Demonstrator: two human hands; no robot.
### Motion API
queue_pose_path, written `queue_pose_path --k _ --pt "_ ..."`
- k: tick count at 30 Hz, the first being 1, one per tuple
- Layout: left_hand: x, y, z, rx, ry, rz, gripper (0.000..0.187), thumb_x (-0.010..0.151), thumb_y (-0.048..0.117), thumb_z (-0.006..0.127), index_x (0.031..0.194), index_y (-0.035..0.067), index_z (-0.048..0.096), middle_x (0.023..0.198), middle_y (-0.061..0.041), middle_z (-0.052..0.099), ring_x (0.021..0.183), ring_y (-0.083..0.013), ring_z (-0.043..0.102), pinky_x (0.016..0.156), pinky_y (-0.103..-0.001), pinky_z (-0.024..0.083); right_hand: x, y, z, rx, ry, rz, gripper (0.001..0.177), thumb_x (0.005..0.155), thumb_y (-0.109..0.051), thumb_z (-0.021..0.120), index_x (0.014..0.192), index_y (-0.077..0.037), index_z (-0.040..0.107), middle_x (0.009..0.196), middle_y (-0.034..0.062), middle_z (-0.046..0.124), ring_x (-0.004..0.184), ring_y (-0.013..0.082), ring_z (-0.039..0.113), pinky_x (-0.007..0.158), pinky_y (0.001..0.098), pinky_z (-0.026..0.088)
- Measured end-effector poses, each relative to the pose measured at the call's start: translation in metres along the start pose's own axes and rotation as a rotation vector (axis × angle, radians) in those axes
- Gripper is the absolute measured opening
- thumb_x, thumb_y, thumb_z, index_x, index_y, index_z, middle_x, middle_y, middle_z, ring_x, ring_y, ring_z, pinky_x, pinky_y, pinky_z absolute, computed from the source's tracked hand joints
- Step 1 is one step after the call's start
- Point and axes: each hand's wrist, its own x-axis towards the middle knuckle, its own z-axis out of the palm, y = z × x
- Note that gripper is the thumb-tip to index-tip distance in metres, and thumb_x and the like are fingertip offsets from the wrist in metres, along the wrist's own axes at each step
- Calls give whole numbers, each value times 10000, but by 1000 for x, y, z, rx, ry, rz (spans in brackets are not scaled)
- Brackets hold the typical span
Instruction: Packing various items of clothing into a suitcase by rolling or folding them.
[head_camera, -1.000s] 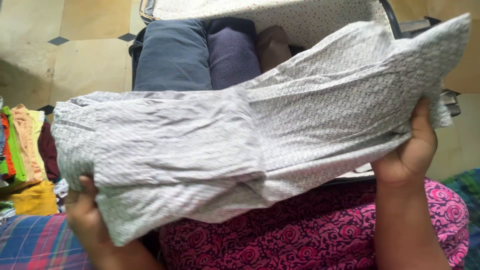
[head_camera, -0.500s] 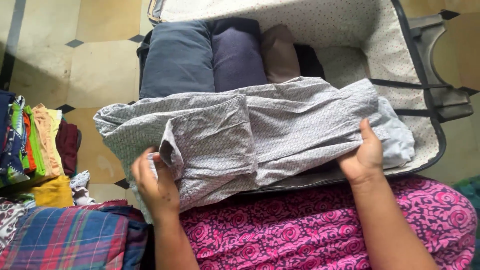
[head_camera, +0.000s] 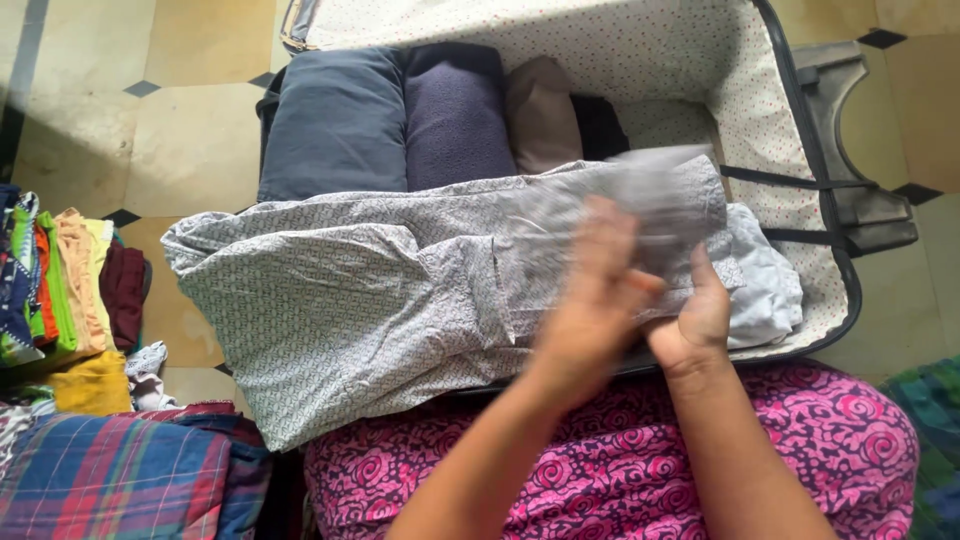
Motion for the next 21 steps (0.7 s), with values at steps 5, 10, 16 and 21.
queue_pose_path --k 5,10,16,21 --pt "-27 -62 12 721 -322 265 510 1043 256 726 1506 178 526 1534 4 521 1416 -169 554 1244 -293 413 10 1 -19 201 -336 -70 513 1147 -445 465 1471 -51 518 1471 137 578 1374 327 532 1198 499 397" --pt "-24 -48 -75 1410 31 173 897 796 370 718 1566 45 392 1612 -165 276 1481 -330 154 1198 -577 122 -29 -8 56 151 -208 -132 714 972 -562 540 1491 -72 514 1499 117 572 1393 326 517 1212 525 368" --pt "-30 -42 -113 1533 58 208 586 838 272 637 1368 30 581 1555 -217 435 1479 -395 314 1170 -643 224 -3 2 15 -42 -34 -106 626 902 -311 676 1445 -45 513 1415 112 594 1324 312 549 1173 525 400" --pt "-34 -24 -129 1131 255 285 236 963 165 558 1079 46 727 1312 -200 718 1284 -339 643 1108 -527 465 7 2 4 -167 74 -41 496 923 -30 641 1404 20 525 1345 121 626 1250 282 596 1167 470 445"
